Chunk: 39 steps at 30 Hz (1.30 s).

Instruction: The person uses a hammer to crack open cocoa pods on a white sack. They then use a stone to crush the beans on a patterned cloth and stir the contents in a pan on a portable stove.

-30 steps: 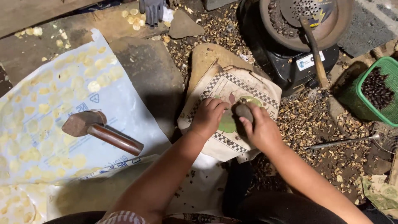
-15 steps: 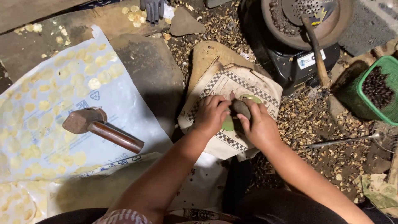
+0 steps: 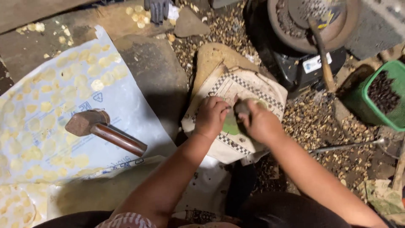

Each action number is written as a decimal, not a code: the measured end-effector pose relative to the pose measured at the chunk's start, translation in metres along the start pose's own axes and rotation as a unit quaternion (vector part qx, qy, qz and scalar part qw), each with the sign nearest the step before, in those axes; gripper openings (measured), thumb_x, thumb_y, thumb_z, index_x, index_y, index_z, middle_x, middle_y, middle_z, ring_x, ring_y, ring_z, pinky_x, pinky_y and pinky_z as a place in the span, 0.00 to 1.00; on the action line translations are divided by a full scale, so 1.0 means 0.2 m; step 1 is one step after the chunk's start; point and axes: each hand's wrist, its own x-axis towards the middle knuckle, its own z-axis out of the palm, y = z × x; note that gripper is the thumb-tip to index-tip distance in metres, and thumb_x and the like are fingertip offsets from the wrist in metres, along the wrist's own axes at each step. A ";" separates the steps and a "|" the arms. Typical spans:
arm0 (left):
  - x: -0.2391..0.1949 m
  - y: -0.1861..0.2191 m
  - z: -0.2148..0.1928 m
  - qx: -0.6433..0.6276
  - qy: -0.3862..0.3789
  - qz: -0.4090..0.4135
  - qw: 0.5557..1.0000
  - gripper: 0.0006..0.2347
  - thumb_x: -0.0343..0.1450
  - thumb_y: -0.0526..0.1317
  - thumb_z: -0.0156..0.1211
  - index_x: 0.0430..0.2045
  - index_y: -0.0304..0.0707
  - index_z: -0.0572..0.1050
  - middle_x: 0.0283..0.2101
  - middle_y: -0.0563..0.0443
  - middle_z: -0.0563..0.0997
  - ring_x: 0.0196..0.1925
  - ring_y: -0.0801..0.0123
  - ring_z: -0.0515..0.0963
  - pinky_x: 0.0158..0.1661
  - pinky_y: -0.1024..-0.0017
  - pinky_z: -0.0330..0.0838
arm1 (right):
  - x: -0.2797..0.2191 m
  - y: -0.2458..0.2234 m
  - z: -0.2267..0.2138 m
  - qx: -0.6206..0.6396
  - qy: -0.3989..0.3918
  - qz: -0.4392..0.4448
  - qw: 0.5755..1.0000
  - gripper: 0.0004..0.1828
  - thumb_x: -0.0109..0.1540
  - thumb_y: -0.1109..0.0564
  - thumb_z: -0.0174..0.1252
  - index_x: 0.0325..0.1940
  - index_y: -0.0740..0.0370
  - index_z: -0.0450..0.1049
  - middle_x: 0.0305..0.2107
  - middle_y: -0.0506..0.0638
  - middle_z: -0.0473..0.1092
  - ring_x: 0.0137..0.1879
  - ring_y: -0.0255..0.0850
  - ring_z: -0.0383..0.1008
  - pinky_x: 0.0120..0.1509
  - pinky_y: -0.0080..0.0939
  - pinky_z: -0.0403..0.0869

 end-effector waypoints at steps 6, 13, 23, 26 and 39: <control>-0.02 0.01 0.05 0.041 -0.011 -0.047 0.998 0.10 0.61 0.46 0.72 0.33 0.57 0.79 0.44 0.59 0.73 0.51 0.58 0.74 0.49 0.58 0.71 | -0.07 -0.05 -0.07 -0.074 -0.056 -0.011 0.996 0.30 0.64 0.37 0.51 0.71 0.37 0.57 0.48 0.63 0.73 0.54 0.67 0.78 0.59 0.66 0.76; -0.08 0.00 -0.11 0.058 -0.031 0.006 0.998 0.14 0.68 0.39 0.63 0.48 0.48 0.76 0.46 0.51 0.73 0.51 0.56 0.76 0.50 0.59 0.71 | -0.09 -0.19 -0.07 -0.046 0.008 -0.083 0.995 0.28 0.66 0.42 0.51 0.71 0.44 0.60 0.51 0.65 0.68 0.53 0.71 0.76 0.56 0.68 0.76; -0.06 -0.07 -0.06 0.000 -0.024 -0.039 0.999 0.07 0.70 0.37 0.59 0.41 0.43 0.75 0.43 0.50 0.75 0.49 0.54 0.76 0.50 0.60 0.73 | 0.08 -0.02 -0.03 0.105 -0.019 0.052 0.993 0.27 0.65 0.40 0.56 0.68 0.42 0.62 0.49 0.70 0.73 0.60 0.69 0.73 0.65 0.67 0.70; -0.05 -0.05 -0.04 0.017 -0.008 -0.032 0.999 0.06 0.70 0.39 0.62 0.38 0.44 0.77 0.42 0.51 0.75 0.48 0.56 0.77 0.49 0.60 0.73 | 0.11 0.01 0.03 0.066 -0.019 0.041 0.997 0.28 0.65 0.39 0.55 0.68 0.41 0.61 0.50 0.67 0.74 0.59 0.67 0.74 0.65 0.67 0.70; -0.05 -0.07 0.03 0.059 0.030 -0.015 0.998 0.12 0.62 0.51 0.71 0.34 0.61 0.77 0.42 0.62 0.72 0.47 0.59 0.76 0.47 0.57 0.71 | -0.06 -0.09 -0.02 -0.009 0.019 -0.017 1.000 0.29 0.66 0.39 0.51 0.71 0.38 0.58 0.51 0.62 0.70 0.53 0.68 0.77 0.58 0.66 0.76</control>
